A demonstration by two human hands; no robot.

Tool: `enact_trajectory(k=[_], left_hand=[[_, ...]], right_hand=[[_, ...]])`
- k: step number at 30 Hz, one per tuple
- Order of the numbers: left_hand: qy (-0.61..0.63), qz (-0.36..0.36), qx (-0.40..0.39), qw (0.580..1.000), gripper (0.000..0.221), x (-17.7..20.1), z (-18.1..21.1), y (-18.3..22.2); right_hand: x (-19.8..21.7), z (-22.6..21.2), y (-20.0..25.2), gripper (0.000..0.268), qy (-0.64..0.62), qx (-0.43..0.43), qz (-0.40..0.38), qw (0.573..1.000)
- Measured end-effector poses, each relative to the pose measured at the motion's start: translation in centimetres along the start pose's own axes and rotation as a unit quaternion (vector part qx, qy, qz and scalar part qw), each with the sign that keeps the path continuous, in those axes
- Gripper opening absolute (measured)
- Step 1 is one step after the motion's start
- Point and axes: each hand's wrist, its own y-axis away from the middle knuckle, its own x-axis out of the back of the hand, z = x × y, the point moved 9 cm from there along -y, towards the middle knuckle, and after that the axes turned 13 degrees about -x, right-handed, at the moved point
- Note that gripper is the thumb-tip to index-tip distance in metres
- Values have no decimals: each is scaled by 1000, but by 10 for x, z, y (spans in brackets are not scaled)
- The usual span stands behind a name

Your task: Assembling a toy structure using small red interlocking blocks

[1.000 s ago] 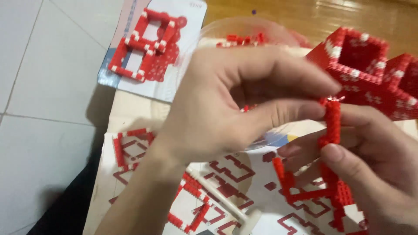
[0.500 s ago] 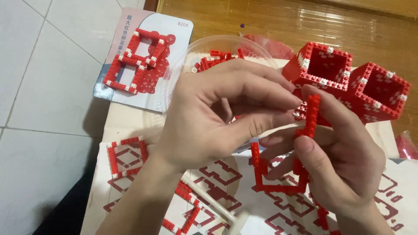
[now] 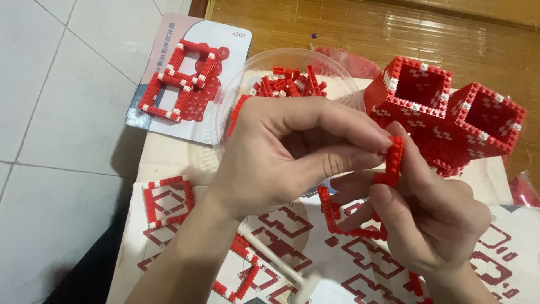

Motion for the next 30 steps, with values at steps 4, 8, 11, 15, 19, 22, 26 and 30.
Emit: enact_trajectory(k=[4, 8, 11, 15, 19, 22, 26, 30], left_hand=[[-2, 10, 10, 1000, 16, 3, -2, -1], [-44, 22, 16, 999, 16, 4, -1, -3], [-51, 22, -2, 998, 15, 1, 0, -2], [-36, 11, -54, 998, 15, -1, 5, -2], [-53, 21, -50, 997, 11, -3, 8, -3], [-36, 38, -38, 998, 15, -3, 7, -1], [-25, 56, -21, 998, 15, -2, 3, -1], [-13, 43, -23, 999, 16, -2, -1, -1]], right_hand=[[-1, 1, -2, 59, 26, -36, -6, 999], [-4, -7, -3, 56, 31, -4, -7, 1000], [-3, -7, -2, 52, 54, 11, -1, 999], [-2, -7, 0, 52, 61, 41, 15, 997], [-4, -3, -2, 52, 58, 11, 20, 998], [-6, -4, -2, 53, 38, -2, 23, 999], [-5, -6, -4, 49, 36, 0, 35, 999], [-4, -4, -3, 50, 44, 1, 38, 998]])
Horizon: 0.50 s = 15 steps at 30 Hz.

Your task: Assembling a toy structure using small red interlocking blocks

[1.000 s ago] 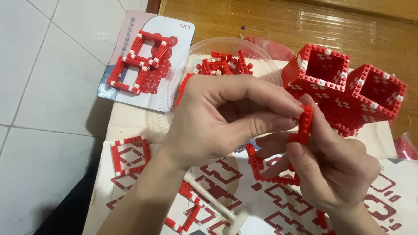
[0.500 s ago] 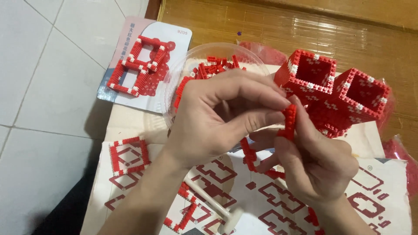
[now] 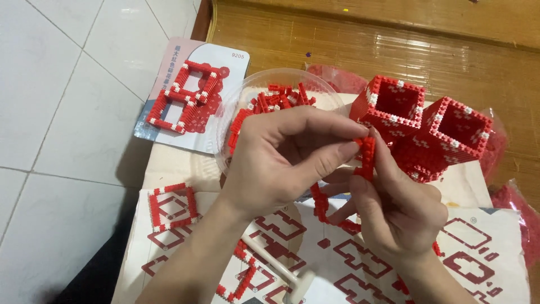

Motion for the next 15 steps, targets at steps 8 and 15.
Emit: enact_trajectory(k=[8, 15], left_hand=[[13, 5, 13, 1000, 16, 1, -4, 0], [0, 16, -5, 1000, 15, 0, -2, 1]], right_hand=[[2, 2, 2, 46, 28, 27, 26, 999], [3, -2, -1, 45, 28, 23, 13, 999]])
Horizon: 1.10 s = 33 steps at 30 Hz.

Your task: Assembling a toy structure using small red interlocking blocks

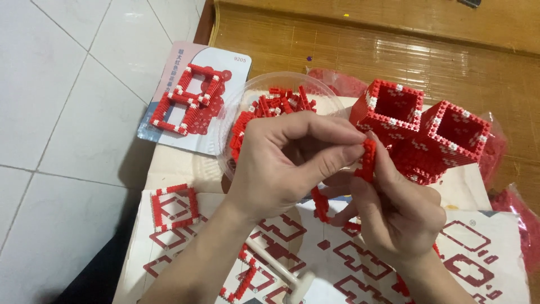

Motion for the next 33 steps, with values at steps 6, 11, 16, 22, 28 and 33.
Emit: enact_trajectory(k=[6, 11, 16, 22, 28, 33], left_hand=[[-33, -10, -18, 999, 13, 0, 4, -1], [-53, 17, 0, 998, 13, 0, 4, -1], [-11, 14, 12, 1000, 14, 3, -2, -1], [35, -15, 0, 999, 13, 0, 0, 2], [49, -37, -13, 998, 13, -4, 2, 2], [41, -39, -20, 998, 13, -4, 2, 2]], right_hand=[[0, 6, 1, 46, -16, 3, -8, 1000], [0, 0, 0, 42, -15, 29, -10, 999], [0, 6, 3, 41, -29, 58, -12, 998], [2, 5, 8, 42, -38, 50, -5, 998], [3, -2, 7, 42, -41, 52, -4, 998], [2, -9, 7, 41, -40, 89, -4, 995]])
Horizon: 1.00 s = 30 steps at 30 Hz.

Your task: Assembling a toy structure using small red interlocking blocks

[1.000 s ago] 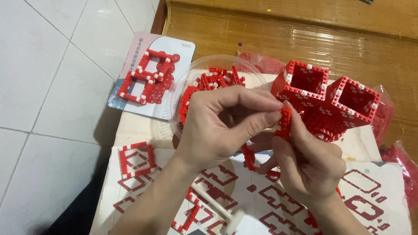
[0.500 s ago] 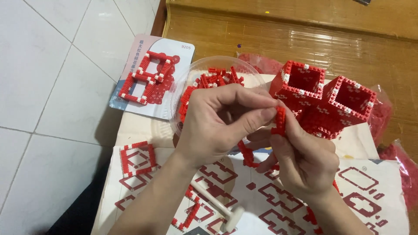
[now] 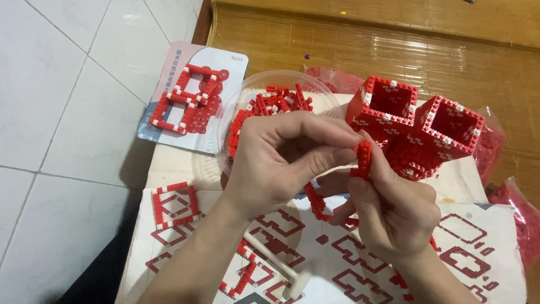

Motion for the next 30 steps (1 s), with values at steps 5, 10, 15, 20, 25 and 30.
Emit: enact_trajectory(k=[5, 10, 15, 20, 25, 30], left_hand=[[-39, 19, 12, 999, 14, 0, 4, -1], [-69, 28, 9, 997, 13, -2, 9, -2], [-154, 36, 18, 987, 10, -3, 16, -5], [-216, 40, 4, 976, 10, -6, 21, -5], [-142, 25, 43, 989, 9, -3, 19, -7], [-158, -66, -24, 985, 19, -3, 19, -2]], right_hand=[[2, 4, -1, 40, 55, -30, 17, 998], [4, 8, 2, 43, 78, 8, 21, 997], [2, 0, -3, 42, 128, 4, 5, 992], [4, 9, 1, 41, 164, 38, 23, 985], [7, 12, 4, 43, 135, 46, 17, 990], [15, 27, 20, 43, 91, 54, 25, 994]])
